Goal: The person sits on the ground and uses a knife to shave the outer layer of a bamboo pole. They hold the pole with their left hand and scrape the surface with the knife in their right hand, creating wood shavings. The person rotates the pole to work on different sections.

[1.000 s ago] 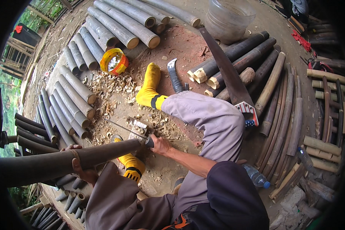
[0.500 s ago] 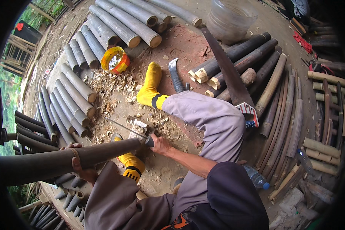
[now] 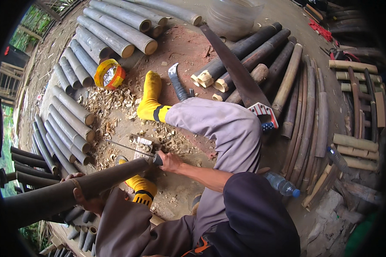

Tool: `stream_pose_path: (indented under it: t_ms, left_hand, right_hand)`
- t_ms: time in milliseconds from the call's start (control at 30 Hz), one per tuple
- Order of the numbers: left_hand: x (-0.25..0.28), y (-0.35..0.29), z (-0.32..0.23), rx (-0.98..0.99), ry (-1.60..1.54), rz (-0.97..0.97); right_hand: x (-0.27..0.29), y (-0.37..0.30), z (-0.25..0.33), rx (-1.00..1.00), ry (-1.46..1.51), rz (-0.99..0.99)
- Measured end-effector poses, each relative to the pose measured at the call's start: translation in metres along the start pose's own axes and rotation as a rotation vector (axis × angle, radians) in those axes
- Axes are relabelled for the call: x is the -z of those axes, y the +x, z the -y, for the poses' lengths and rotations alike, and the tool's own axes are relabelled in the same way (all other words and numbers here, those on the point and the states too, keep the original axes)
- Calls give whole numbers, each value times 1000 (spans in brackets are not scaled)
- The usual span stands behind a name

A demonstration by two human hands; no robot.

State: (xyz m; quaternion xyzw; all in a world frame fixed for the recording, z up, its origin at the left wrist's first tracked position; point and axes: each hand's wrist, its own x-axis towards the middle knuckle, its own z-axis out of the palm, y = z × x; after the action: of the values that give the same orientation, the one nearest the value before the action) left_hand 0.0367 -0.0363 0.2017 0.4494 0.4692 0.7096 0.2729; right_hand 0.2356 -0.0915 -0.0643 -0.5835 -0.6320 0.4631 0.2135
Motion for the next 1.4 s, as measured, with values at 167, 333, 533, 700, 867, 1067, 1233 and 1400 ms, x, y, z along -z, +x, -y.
stream_pose_path:
  t_ms: [167, 333, 533, 700, 867, 1067, 1233, 1400]
  left_hand:
    - [-1, 1, 0, -12, 5, -2]
    - [0, -2, 5, -17, 10, -3]
    - [-5, -2, 2, -29, 5, 2]
    - [-3, -1, 1, -33, 5, -12]
    - [0, -4, -2, -44, 16, -12]
    - [4, -8, -2, -31, 14, -14]
    - [8, -10, -6, -20, 13, -16]
    - [9, -13, -8, -20, 13, -14]
  right_hand:
    - [-3, 2, -1, 28, -3, -21]
    - [3, 0, 4, 7, -15, -27]
    - [-2, 0, 0, 28, -5, -51]
    - [-2, 1, 1, 26, -4, -27]
    - [1, -1, 5, 8, -13, -36]
    - [2, -1, 4, -13, 13, -42]
    - [4, -2, 9, 22, 12, -49]
    - [5, 0, 8, 30, 26, -53]
